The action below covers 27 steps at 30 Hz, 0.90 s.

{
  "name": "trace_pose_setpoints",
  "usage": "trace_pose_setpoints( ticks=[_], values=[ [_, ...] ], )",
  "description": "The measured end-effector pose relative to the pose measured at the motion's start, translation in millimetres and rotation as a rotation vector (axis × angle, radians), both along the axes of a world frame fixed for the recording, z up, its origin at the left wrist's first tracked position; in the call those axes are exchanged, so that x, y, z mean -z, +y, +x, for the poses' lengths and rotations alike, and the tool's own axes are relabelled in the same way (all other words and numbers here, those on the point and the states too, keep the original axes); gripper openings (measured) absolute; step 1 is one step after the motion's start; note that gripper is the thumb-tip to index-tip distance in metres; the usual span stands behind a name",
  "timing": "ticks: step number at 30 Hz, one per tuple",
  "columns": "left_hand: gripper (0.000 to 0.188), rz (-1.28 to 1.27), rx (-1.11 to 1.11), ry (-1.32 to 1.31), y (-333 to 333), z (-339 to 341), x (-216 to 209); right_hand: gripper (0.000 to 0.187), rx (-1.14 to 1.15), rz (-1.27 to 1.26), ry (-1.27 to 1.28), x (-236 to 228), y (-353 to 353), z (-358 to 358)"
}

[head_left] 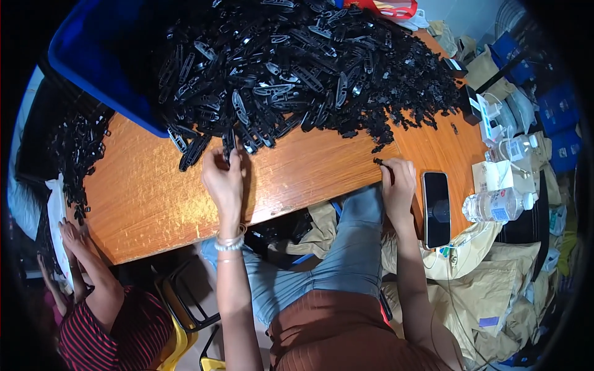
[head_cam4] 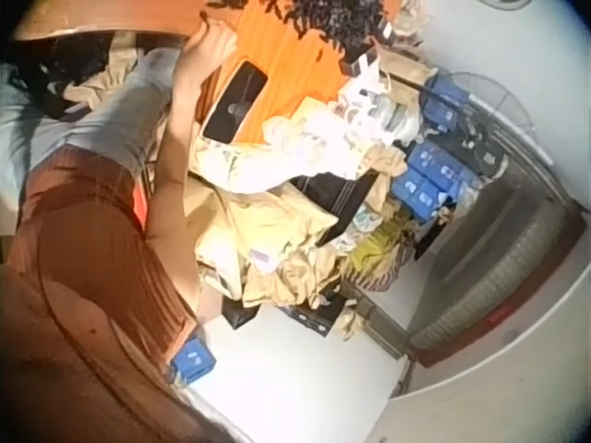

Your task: Assembling small black plastic components by snapping pieces together by hand.

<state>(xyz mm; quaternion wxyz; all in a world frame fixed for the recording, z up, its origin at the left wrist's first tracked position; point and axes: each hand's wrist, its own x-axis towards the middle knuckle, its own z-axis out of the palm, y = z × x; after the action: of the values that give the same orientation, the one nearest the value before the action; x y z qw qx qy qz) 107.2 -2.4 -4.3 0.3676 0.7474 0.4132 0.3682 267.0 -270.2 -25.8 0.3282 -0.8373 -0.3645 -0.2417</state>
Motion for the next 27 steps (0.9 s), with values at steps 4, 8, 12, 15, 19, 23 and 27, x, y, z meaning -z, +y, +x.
trace_pose_setpoints(
  ticks=[4,8,12,15,19,23,27],
  values=[
    [0.012,-0.375,0.256,-0.365,-45,-32,-9,0.016,-0.191,0.135,0.050,-2,11,-19],
    [0.019,-0.356,0.348,-0.282,-87,-46,-13,0.016,-0.387,0.363,0.304,-28,31,-61],
    [0.019,-0.329,0.357,-0.313,-103,-51,-16,0.020,-0.527,0.434,0.534,-52,51,-94],
    [0.020,-0.246,0.422,-0.235,-99,-59,-28,0.021,-0.685,0.272,0.383,-63,61,-90],
    [0.019,-0.519,0.460,-0.236,-99,-70,-37,0.023,-0.787,0.189,0.381,-64,66,-93],
    [0.024,-0.730,0.520,-0.367,-100,-72,-37,0.023,-0.734,0.135,0.243,-62,64,-93],
    [0.024,-0.724,0.532,-0.389,-99,-69,-33,0.021,-0.781,0.150,0.343,-57,63,-92]
  ],
)
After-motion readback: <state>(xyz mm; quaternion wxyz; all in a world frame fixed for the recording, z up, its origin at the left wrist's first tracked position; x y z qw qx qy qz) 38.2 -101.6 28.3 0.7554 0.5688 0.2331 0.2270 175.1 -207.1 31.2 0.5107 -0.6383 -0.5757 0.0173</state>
